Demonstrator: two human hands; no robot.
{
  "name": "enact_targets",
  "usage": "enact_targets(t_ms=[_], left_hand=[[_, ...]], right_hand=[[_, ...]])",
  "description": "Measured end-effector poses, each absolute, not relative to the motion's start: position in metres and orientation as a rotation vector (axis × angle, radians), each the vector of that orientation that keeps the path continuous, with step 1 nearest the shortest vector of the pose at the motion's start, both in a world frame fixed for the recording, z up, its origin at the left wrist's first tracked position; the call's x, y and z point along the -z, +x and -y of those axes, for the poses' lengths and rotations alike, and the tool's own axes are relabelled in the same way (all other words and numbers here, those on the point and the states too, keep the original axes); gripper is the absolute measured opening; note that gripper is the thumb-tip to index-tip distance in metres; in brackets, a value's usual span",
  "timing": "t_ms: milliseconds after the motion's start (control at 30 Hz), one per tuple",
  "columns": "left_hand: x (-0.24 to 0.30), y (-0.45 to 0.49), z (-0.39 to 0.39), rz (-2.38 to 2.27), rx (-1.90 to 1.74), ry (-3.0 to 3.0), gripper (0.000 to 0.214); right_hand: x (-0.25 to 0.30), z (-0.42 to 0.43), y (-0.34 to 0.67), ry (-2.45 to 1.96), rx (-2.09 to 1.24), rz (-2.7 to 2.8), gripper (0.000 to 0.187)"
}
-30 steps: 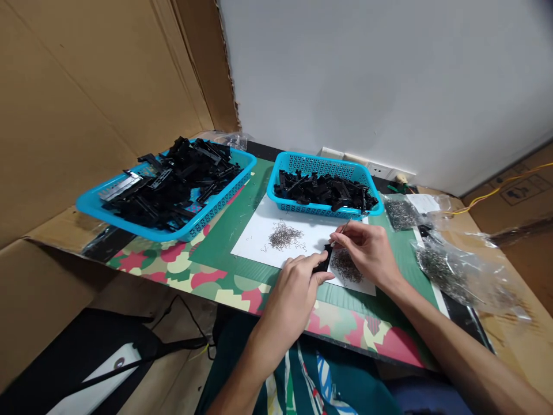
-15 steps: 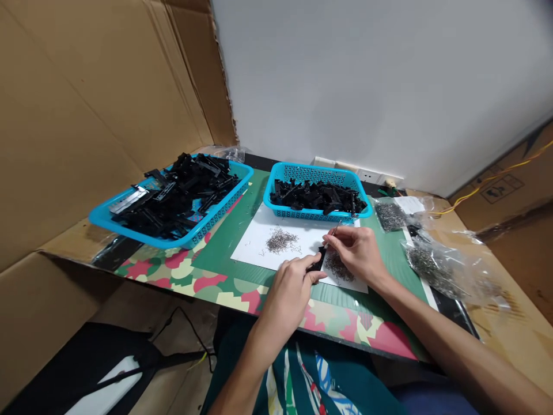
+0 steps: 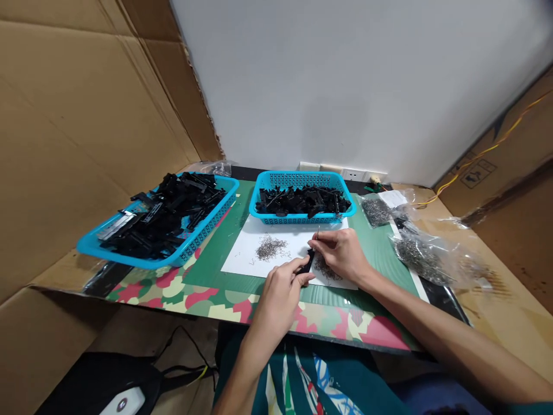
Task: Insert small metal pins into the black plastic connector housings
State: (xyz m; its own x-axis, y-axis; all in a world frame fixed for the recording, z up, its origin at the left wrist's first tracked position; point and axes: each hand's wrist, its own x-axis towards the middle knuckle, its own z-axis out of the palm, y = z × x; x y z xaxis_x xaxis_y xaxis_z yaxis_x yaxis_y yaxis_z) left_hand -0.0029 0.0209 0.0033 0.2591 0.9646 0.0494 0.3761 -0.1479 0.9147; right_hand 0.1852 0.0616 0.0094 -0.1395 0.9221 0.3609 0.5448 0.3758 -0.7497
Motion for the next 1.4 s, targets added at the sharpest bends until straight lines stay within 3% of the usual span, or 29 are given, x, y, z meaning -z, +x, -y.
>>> enact_targets(t_ms=[233, 367, 500, 700, 900, 1067, 1233, 1400], left_hand=[[-0.01, -0.004, -0.022, -1.246, -0.983, 1.661, 0.028], [-0.012, -0.013, -0.018, -1.257, -1.297, 1.495, 0.028], [-0.008, -0.02, -0.015, -1.315, -1.532, 1.357, 0.024], [-0.004, -0.022, -0.016, -1.313, -1.548, 1.25, 0.028], [-0.005, -0.022, -0.016, -1.261, -1.547, 1.249, 0.029], [-0.005, -0.022, -0.015, -1.294, -1.527, 1.276, 0.029], [-0.006, -0.022, -0.014, -1.305, -1.467, 1.313, 0.03], [-0.011, -0.02, -0.01, -1.225, -1.314, 1.361, 0.028]], right_hand=[[-0.011, -0.061, 0.182, -1.244, -0.648, 1.675, 0.032], [-0.023, -0.057, 0.185, -1.207, -0.638, 1.662, 0.025], [-0.033, -0.056, 0.186, -1.208, -0.624, 1.995, 0.027], [-0.035, -0.071, 0.171, -1.329, -0.743, 2.214, 0.012], [-0.026, -0.082, 0.15, -1.398, -0.764, 2.173, 0.014], [-0.021, -0.081, 0.143, -1.379, -0.81, 2.165, 0.003], [-0.027, -0.078, 0.154, -1.262, -0.902, 2.143, 0.008], [-0.037, -0.07, 0.175, -1.023, -1.326, 1.782, 0.032]])
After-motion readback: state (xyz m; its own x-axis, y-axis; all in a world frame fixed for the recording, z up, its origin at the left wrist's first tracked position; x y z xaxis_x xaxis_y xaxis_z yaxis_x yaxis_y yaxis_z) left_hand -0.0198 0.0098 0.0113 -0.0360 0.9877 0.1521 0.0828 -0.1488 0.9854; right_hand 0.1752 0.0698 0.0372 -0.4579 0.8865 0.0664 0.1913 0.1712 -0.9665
